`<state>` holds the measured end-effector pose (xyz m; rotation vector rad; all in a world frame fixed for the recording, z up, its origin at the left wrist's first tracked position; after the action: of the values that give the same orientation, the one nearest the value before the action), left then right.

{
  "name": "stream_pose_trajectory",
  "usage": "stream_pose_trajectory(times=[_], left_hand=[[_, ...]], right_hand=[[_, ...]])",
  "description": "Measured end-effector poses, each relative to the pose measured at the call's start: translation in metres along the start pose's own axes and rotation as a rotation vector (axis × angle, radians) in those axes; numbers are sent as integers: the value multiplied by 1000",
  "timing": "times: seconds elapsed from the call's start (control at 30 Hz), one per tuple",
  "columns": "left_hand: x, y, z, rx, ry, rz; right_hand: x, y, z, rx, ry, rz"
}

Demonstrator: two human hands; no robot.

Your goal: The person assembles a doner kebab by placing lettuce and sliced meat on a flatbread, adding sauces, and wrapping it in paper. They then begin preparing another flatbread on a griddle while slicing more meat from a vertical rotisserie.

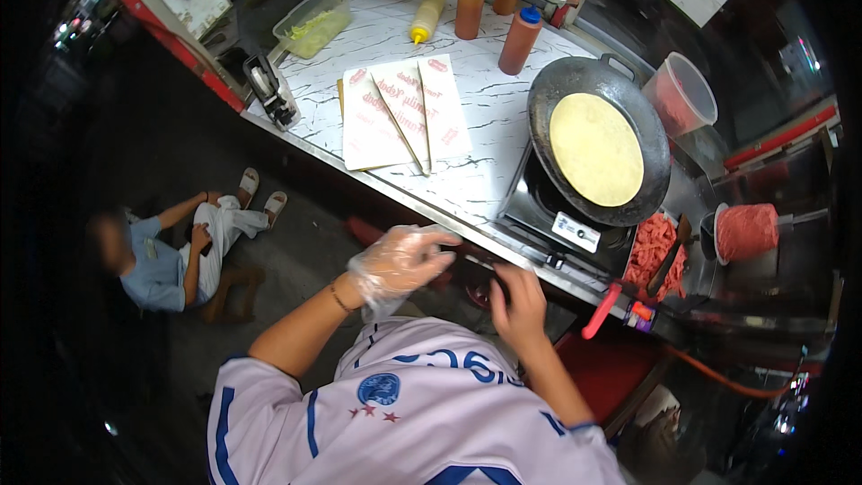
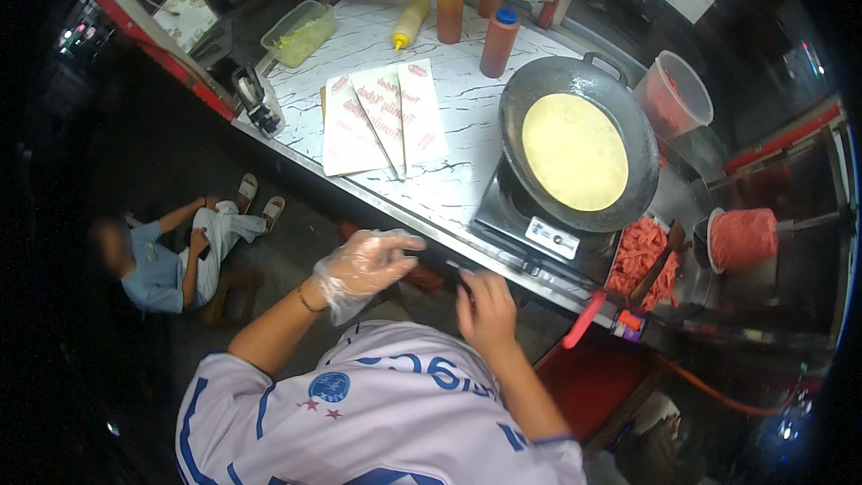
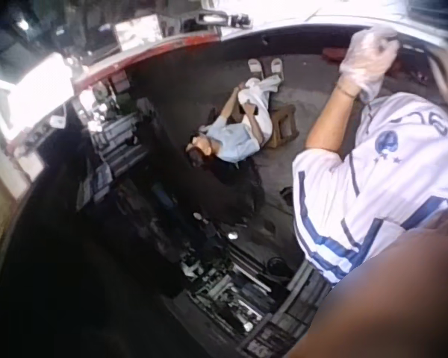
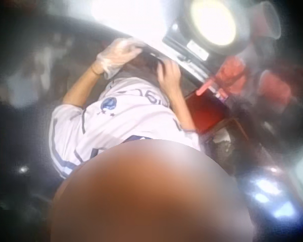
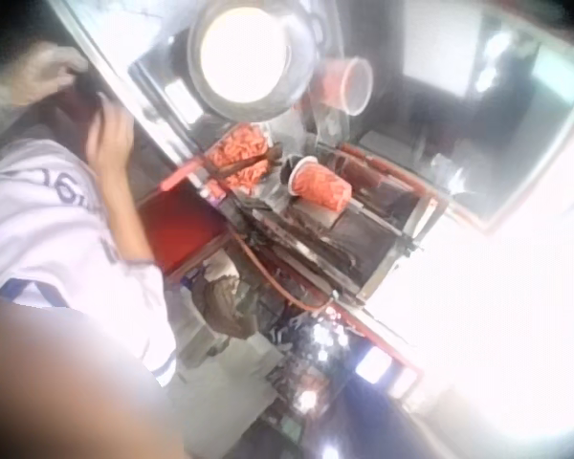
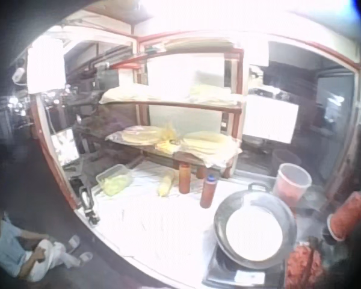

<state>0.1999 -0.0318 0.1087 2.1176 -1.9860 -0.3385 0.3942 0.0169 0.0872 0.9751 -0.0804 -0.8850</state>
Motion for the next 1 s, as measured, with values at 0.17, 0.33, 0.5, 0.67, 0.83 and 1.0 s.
stream_pose_trajectory(times=[0.17,0.33,0.5,0.67,0.83,1.0], left_hand=[[66,70,128,-41,357,59],[115,110,276,128,645,94],[212,129,446,237,966,8],[316,117,544,-863,732,806],[362,127,577,-835,891,902],[299,142,571,-926,892,855]], right_hand=[[-176,-139,30,265,104,25],[-225,-184,21,548,-114,240],[-155,-52,42,249,-195,149],[-60,172,19,714,-382,-216],[2,247,14,1053,-219,-73],[-35,201,-13,1030,76,-216]])
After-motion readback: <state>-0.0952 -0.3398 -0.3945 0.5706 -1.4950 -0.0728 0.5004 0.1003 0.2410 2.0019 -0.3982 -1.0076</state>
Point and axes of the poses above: each hand's wrist, its own x-axis away from the middle knuckle, its own y-axis out of the back of the hand, z = x × y, the point moved 10 cm from there along -x, towards the middle knuckle, and after that the axes turned 4 degrees about x, right-handed, at the moved point
